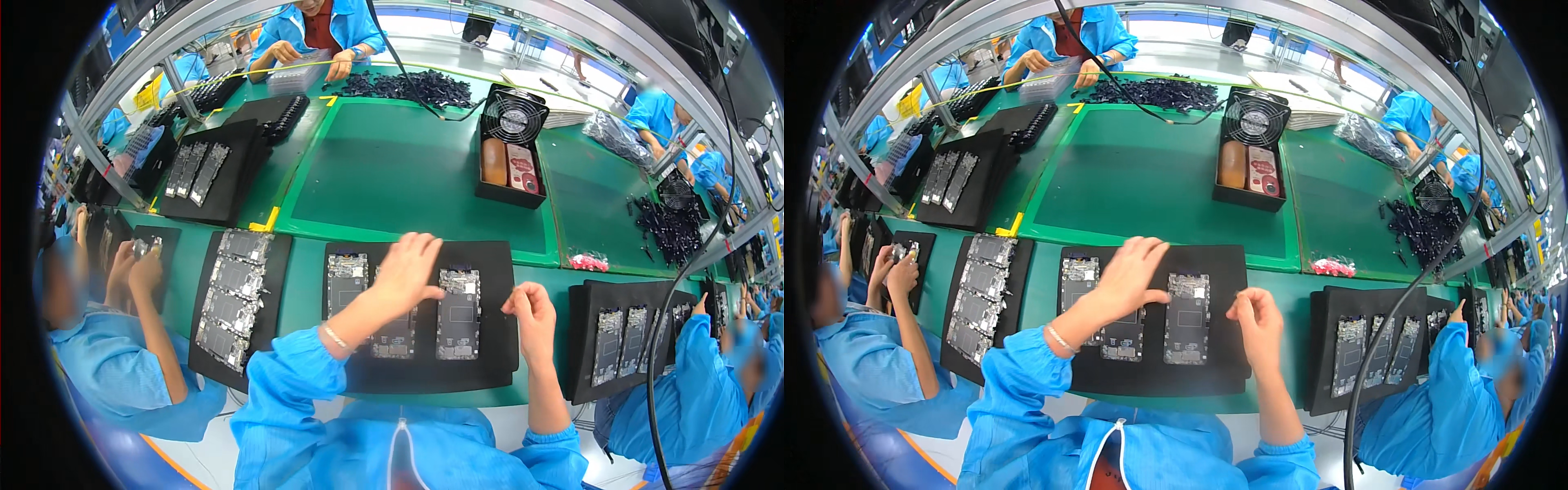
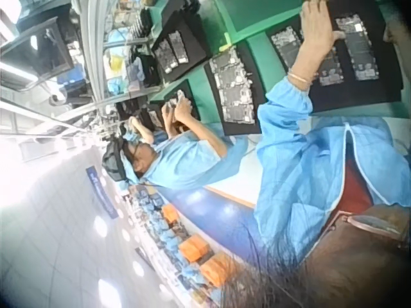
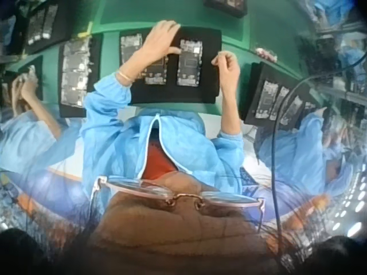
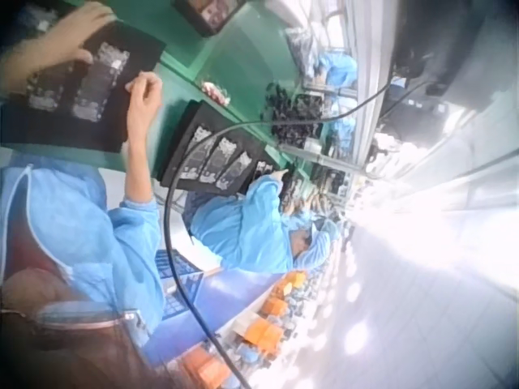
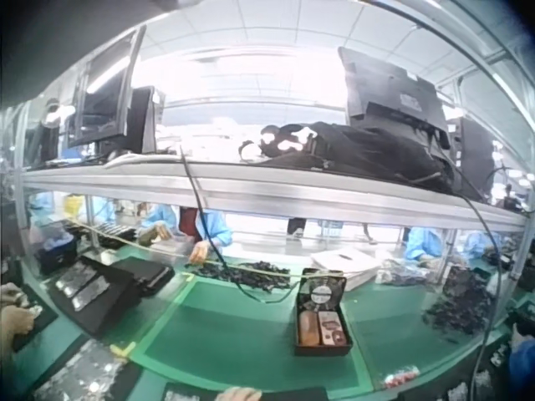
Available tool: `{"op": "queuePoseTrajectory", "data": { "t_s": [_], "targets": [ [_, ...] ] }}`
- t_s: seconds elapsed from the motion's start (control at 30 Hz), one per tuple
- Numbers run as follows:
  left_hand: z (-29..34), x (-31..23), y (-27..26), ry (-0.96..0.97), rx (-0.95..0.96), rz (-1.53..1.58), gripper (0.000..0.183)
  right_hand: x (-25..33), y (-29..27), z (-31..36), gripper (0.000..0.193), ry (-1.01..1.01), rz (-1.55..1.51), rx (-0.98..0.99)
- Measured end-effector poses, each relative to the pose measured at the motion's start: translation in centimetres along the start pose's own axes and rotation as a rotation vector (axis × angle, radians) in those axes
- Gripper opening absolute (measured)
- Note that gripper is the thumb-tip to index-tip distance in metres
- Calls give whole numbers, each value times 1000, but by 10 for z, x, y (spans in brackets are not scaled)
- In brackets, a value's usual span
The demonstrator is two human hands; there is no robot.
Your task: The person assembles small electronic components onto circuit boards at a workstation. They pick up small black parts from a pile and attach them to the boards, then place the boards into a black tray. The person repeats this process throughout the video.
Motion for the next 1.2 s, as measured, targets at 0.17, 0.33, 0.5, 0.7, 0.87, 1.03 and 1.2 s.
{"op": "queuePoseTrajectory", "data": {
  "t_s": [0.17,0.33,0.5,0.7,0.87,1.03,1.2],
  "targets": [
    [37,34,-10,-227,221,6,60,7,45,16,9,35,11,176],
    [58,-1,-62,-2,16,274,50,20,100,11,13,22,-5,286],
    [72,-3,-72,76,-73,309,50,38,133,15,10,13,-120,359],
    [75,-3,-73,95,-92,314,50,46,134,21,15,-8,-48,372],
    [74,-3,-71,112,-90,304,50,47,133,20,14,-11,-4,386],
    [68,-2,-67,102,-41,283,48,27,137,6,13,17,-122,376],
    [44,17,-41,-27,70,175,63,4,112,-23,13,0,-122,144]
  ]
}}
Point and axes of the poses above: each hand's wrist, its own z-axis away from the middle knuckle, its own y-axis out of the palm, x = y × z, the point moved 7 cm from there along -z, towards the middle knuckle, and after that the axes turned 12 degrees about z, right-handed, at the moved point
